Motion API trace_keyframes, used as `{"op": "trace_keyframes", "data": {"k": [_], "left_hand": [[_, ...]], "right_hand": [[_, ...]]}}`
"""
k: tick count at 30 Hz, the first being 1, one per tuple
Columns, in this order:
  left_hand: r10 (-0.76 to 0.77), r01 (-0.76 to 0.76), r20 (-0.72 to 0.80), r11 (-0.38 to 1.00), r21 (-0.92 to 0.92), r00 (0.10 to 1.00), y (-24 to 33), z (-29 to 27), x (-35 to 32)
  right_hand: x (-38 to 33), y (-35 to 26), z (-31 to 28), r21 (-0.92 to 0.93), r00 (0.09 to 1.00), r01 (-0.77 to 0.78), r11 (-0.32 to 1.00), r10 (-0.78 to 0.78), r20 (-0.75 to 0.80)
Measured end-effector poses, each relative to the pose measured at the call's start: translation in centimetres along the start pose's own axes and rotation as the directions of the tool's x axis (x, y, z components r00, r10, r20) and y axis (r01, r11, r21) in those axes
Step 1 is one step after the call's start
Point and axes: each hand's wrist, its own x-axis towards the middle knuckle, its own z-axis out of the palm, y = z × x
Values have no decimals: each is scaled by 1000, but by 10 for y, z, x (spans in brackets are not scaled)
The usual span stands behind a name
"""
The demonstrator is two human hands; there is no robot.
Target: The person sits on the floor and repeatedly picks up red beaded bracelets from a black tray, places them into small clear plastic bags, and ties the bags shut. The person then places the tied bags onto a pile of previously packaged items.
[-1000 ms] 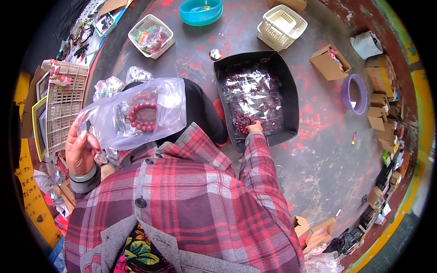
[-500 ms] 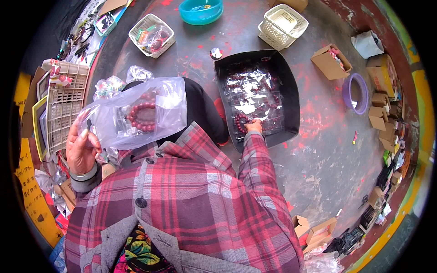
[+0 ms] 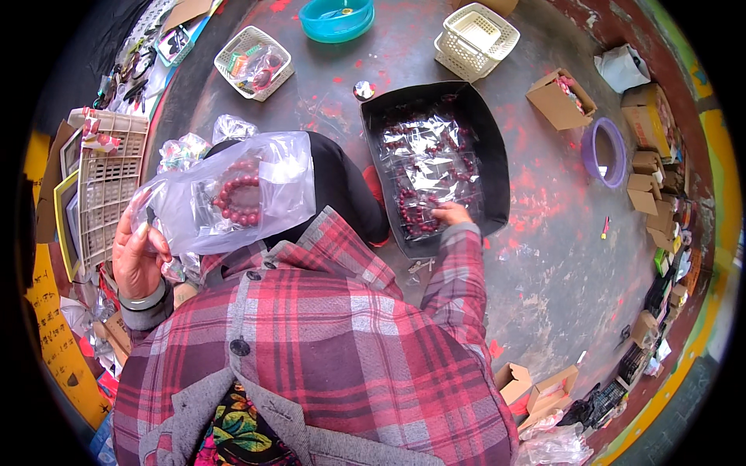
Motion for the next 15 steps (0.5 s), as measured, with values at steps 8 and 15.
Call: {"op": "trace_keyframes", "data": {"k": [8,15], "left_hand": [[10,-10,1,1000,27,1000,2,6,2],[12,-12,-2,998,55,1000,6,7,7]], "right_hand": [[-18,-23,-70,-663,865,80,745,-383,-325],[26,9,-24,-997,990,-11,70,-136,-21]]}}
